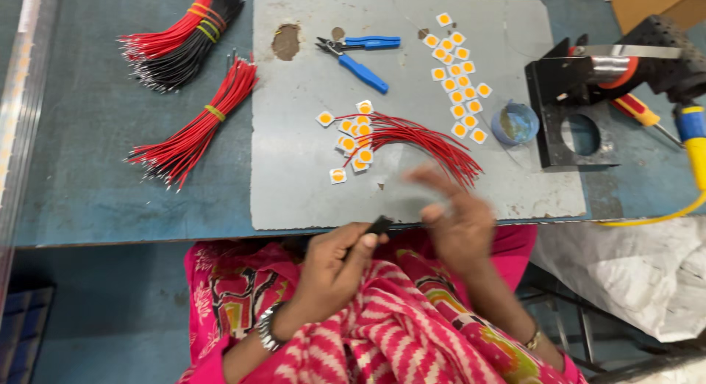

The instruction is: The person solders red and black insulated wires onto small LED chip modules at a workbench. They dip stripped wire ends into a small cup of flux, hold a wire against an LED pad, and touch it with a soldering iron, repeating for multiple LED modules and setting finished ones aside.

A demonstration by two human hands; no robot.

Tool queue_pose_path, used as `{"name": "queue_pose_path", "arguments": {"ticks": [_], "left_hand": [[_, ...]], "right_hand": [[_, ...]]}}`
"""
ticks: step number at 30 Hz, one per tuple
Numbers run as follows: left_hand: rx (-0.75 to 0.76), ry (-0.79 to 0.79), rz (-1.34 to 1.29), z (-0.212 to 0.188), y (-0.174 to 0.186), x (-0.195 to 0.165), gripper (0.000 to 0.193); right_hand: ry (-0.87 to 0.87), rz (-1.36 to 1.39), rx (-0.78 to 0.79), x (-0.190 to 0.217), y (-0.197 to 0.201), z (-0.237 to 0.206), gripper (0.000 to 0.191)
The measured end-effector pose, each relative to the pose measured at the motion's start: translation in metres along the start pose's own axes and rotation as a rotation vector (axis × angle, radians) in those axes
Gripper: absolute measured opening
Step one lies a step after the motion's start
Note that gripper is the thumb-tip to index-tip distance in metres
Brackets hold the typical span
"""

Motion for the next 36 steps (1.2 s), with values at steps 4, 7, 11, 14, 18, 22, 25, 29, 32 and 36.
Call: {"name": "queue_pose_path", "arguments": {"ticks": [4,7,11,14,18,22,25,29,32,36], "left_hand": [[-0.043,0.079,-0.07,0.0,0.022,-0.004,0.028],[-0.068,0.053,-0.033,-0.001,0.034,-0.011,0.029],[-0.041,0.092,-0.026,-0.001,0.028,-0.01,0.029],[-0.032,0.134,-0.031,-0.002,0.025,-0.005,0.029],[0.0,0.149,0.037,-0.002,0.02,-0.001,0.028],[0.045,0.18,-0.024,-0.001,0.008,0.005,0.026],[0.053,0.156,-0.024,0.001,0.004,0.004,0.026],[0.063,0.152,0.007,0.005,-0.002,0.003,0.022],[0.092,0.137,0.064,0.007,-0.008,0.0,0.019],[0.121,0.078,0.133,0.008,-0.015,-0.005,0.017]], "right_hand": [[0.103,-0.411,-0.239,0.006,0.092,0.041,0.076],[0.071,-0.561,-0.148,-0.009,0.119,0.069,0.094],[-0.039,-0.718,0.004,-0.05,0.117,0.081,0.102],[-0.045,-0.764,0.003,-0.065,0.115,0.08,0.103],[-0.047,-0.74,-0.028,-0.073,0.114,0.077,0.103],[-0.056,-0.67,-0.131,-0.071,0.122,0.066,0.101],[-0.017,-0.572,-0.235,-0.058,0.127,0.046,0.096],[-0.043,-0.477,-0.316,-0.047,0.125,0.01,0.094],[-0.047,-0.544,-0.322,-0.04,0.12,-0.01,0.096],[-0.064,-0.565,-0.308,-0.044,0.116,-0.021,0.097]]}}
Point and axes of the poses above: each hand's wrist, its own z-axis towards the middle knuckle, its own y-axis out of the back of the hand, x = y × z, the point moved 9 cm from there along z, towards the middle knuckle, and after that the axes turned 1 degree about z, right-handed, at the moved point
